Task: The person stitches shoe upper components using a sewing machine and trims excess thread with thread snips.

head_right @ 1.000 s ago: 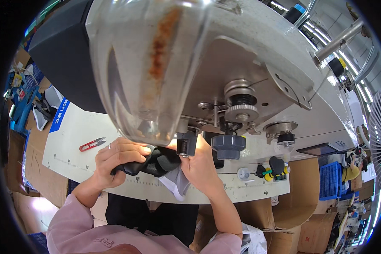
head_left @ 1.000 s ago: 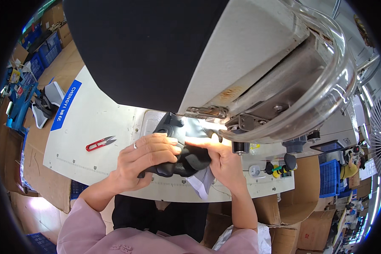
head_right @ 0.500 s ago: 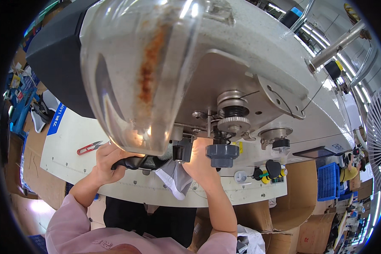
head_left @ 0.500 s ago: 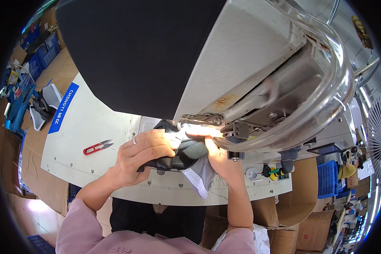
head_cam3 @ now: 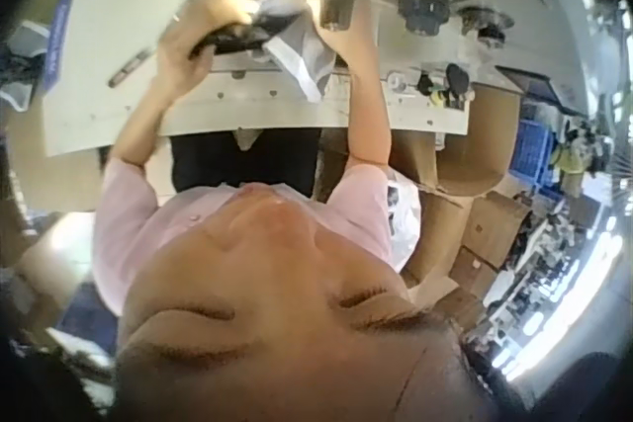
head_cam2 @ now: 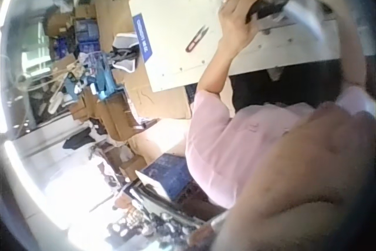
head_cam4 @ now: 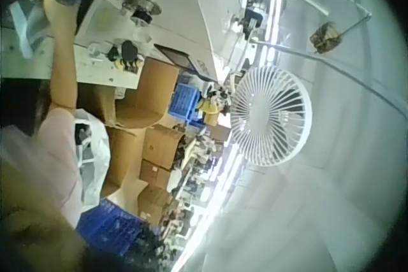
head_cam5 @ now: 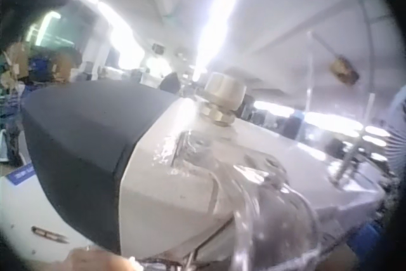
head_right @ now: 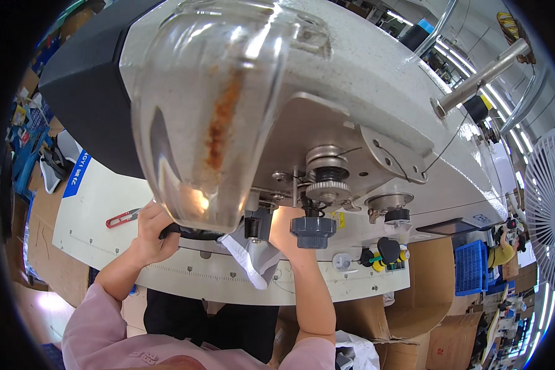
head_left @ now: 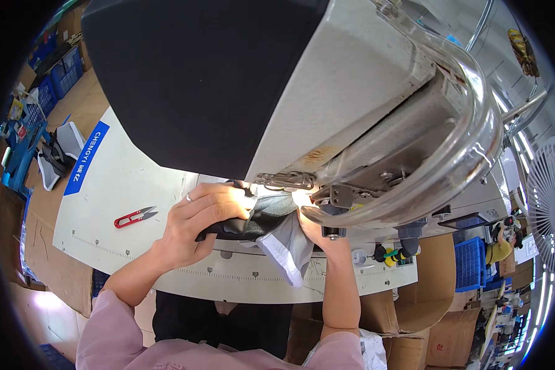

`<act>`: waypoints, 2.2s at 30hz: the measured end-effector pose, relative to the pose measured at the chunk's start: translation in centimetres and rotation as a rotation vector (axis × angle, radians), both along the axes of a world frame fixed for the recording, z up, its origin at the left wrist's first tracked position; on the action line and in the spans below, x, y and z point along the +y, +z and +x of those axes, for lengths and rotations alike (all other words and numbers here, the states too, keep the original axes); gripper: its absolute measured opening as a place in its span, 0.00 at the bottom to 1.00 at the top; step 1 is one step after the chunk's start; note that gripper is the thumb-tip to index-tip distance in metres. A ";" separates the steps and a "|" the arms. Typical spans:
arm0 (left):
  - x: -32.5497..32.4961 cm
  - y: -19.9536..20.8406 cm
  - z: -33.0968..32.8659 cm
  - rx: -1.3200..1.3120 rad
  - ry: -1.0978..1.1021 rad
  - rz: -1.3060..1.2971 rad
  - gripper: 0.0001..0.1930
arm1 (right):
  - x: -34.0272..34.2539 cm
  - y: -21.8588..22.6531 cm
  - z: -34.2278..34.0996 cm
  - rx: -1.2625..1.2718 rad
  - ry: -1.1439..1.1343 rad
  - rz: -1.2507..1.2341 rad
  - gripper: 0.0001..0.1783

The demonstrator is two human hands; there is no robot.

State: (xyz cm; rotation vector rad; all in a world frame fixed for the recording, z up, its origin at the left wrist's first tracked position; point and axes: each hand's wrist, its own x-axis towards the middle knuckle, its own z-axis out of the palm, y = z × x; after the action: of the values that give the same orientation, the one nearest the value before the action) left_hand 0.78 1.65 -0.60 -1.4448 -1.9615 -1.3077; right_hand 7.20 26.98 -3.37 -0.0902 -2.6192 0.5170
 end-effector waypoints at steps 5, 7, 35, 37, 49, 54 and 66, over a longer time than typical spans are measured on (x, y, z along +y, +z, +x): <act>0.4 0.1 -0.5 0.034 0.025 0.009 0.26 | 0.3 0.1 0.5 0.075 -0.073 0.079 0.18; 0.4 0.0 -0.5 0.044 0.048 0.000 0.27 | 0.6 0.0 0.4 0.015 -0.071 0.050 0.19; -4.2 0.2 3.8 -0.573 0.169 0.329 0.23 | -12.5 2.0 4.9 -0.119 0.450 -1.933 0.39; -4.4 -0.4 4.0 -0.596 0.176 0.335 0.22 | -13.5 1.4 5.2 -0.091 0.440 -2.114 0.41; -7.7 5.0 -2.4 -0.011 0.357 -0.009 0.14 | -6.2 1.3 3.2 0.508 -0.048 -0.523 0.12; -2.3 1.6 -8.2 0.546 0.417 0.139 0.15 | -1.5 -2.9 -2.8 0.100 -0.110 -0.299 0.07; 2.0 -1.9 -2.3 0.480 0.003 0.174 0.14 | 1.5 -7.1 -8.2 0.205 -0.131 -0.505 0.06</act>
State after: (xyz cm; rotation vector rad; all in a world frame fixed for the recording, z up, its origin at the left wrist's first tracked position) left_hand -1.51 3.68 -2.54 -1.4980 -1.5007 -0.9841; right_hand -1.05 28.45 -10.47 -0.3470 -2.2126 1.0665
